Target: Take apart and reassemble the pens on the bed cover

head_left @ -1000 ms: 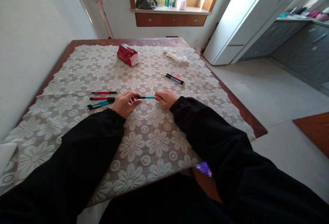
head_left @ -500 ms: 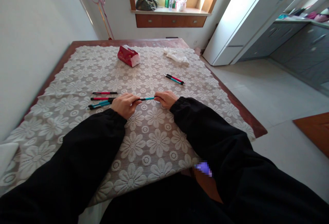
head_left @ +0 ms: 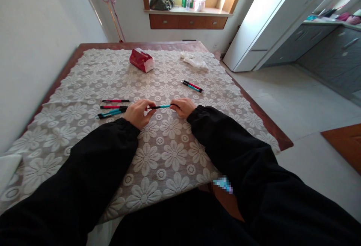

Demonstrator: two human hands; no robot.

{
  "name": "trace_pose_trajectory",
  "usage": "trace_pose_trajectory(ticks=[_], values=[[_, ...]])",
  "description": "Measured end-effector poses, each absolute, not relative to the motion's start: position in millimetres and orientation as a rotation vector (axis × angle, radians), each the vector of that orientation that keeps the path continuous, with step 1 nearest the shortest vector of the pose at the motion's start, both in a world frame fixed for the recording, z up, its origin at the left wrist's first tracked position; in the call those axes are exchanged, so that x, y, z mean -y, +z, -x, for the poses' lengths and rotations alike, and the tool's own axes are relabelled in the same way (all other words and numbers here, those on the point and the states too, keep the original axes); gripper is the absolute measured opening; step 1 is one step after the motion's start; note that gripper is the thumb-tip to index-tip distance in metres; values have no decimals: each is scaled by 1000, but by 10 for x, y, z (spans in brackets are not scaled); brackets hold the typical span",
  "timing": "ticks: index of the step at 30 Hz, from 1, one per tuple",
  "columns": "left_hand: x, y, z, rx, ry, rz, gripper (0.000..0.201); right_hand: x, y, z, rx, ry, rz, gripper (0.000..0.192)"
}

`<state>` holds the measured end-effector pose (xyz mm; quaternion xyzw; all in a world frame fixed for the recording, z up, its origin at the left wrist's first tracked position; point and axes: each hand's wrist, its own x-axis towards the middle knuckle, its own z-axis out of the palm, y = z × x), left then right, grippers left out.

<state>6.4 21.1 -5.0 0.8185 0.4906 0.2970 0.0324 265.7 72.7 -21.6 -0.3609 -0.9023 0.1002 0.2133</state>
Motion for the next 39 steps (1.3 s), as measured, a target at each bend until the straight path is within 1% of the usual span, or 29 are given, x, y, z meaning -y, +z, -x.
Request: trace_pose_trajectory(ticks=[2,5,8,10,13,15,18,20,23,25,27,30,33,36,39], values=[[-212,-50,-59,-1535,852,-2520,25,-739,-230,-2658,2506,275,966,31],[-208,-41,-57,-1567,781,-2505,38,-750,-233,-2658,2500,264,889,31],[-203,-43,-64,-1531,886,-2464,32,-747,-223,-2657,2478,259,892,31],[-206,-52,-65,-1496,944,-2459,32,-741,-218,-2657,2469,254,921,32],[-213,-61,-61,-1504,872,-2489,25,-737,-218,-2655,2472,248,927,32],[-215,-56,-62,-1517,806,-2497,30,-738,-218,-2655,2471,249,917,32],[-208,-43,-71,-1482,867,-2488,35,-744,-219,-2656,2461,246,928,32],[-203,-42,-77,-1471,936,-2478,33,-748,-221,-2657,2459,239,945,33],[-204,-51,-73,-1521,876,-2477,26,-751,-224,-2656,2464,240,938,32],[-208,-54,-66,-1542,816,-2478,32,-753,-227,-2655,2469,250,920,32],[-211,-54,-62,-1521,834,-2480,33,-754,-228,-2655,2470,251,920,31],[-212,-56,-64,-1490,937,-2484,29,-752,-223,-2656,2470,240,934,31],[-213,-58,-67,-1510,902,-2493,22,-742,-210,-2659,2474,234,936,31],[-210,-52,-68,-1532,843,-2487,27,-736,-202,-2661,2471,238,945,31],[-205,-44,-72,-1502,903,-2473,28,-744,-208,-2661,2475,247,948,31]])
